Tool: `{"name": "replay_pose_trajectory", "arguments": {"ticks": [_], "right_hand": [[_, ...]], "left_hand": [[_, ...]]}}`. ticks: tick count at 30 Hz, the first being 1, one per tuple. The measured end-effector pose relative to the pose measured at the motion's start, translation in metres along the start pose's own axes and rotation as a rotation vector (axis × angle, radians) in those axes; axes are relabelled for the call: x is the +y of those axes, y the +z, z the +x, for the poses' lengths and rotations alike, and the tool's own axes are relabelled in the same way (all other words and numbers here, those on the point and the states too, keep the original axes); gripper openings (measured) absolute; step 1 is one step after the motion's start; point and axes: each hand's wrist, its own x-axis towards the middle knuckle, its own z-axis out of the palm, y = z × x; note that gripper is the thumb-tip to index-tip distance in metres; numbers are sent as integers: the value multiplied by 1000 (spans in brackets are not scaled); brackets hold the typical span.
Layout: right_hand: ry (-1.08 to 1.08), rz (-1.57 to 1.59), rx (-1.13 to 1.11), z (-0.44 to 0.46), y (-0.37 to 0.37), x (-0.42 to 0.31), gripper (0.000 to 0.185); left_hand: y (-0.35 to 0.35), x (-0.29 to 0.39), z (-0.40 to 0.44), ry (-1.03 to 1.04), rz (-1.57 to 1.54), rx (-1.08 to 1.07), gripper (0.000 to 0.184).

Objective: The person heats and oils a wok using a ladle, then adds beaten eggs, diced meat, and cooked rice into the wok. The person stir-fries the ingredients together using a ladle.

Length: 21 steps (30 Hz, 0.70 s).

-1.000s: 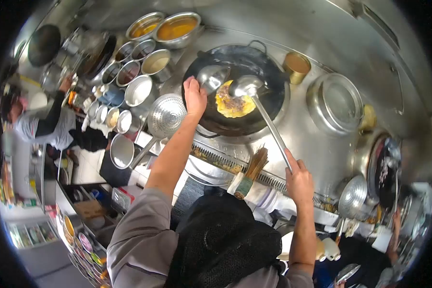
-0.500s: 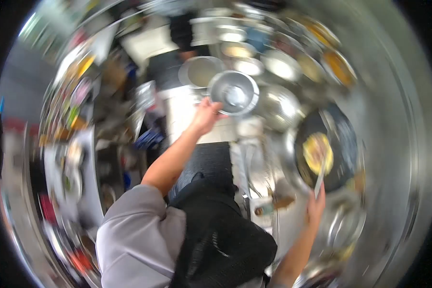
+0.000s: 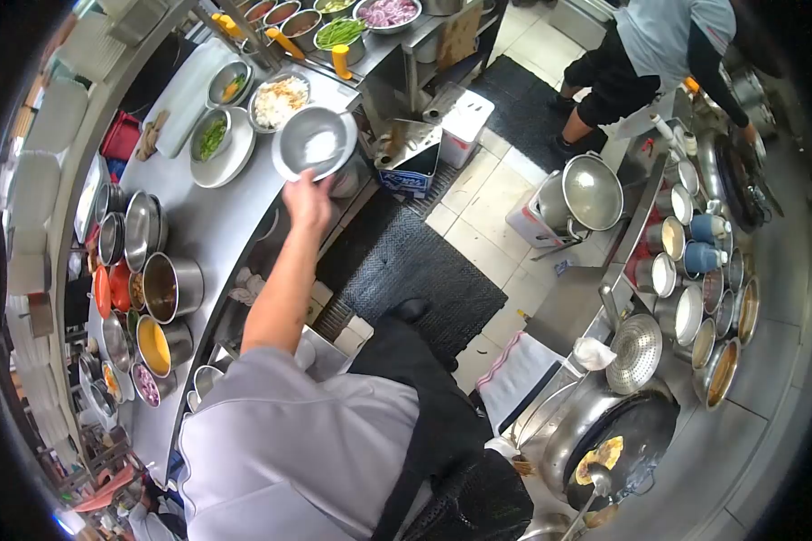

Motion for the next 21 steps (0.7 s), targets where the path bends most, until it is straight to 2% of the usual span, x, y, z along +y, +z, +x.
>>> {"name": "replay_pose_trajectory", "arguments": {"ticks": [4,5,7,9,10,13,14,15,17,18,19,20,21], "right_hand": [[141,241,-97,16,-1,6,55],[162,290,-119,19,-2,7,55],[203,382,-157,25,-5,13,56],[240,469,-203,31,-10,23,56],[252,518,-225,34,-11,27,56],[260,662,-297,51,-15,46,57],[260,702,-297,59,-8,49,58],[268,723,-226,65,10,36,58],[248,743,-61,84,53,28,58],[226,743,41,92,74,29,58],[291,671,77,69,73,-26,57],[272,624,87,79,84,-11,58],[261,625,59,74,88,-17,58]], "left_hand": [[-125,18,20,60,14,365,35],[-159,18,24,96,-3,382,35],[-173,40,14,189,-100,417,32],[-194,53,27,115,-137,497,40],[-194,57,29,125,-214,489,51],[-159,63,23,86,-132,566,57],[-157,59,28,49,-104,491,59],[-144,56,32,32,18,461,54],[-131,41,55,-2,108,270,43],[-125,33,75,-1,114,248,43],[-119,23,100,32,130,159,37],[-104,14,124,53,143,49,32],[-94,14,151,-25,133,27,25]]}}
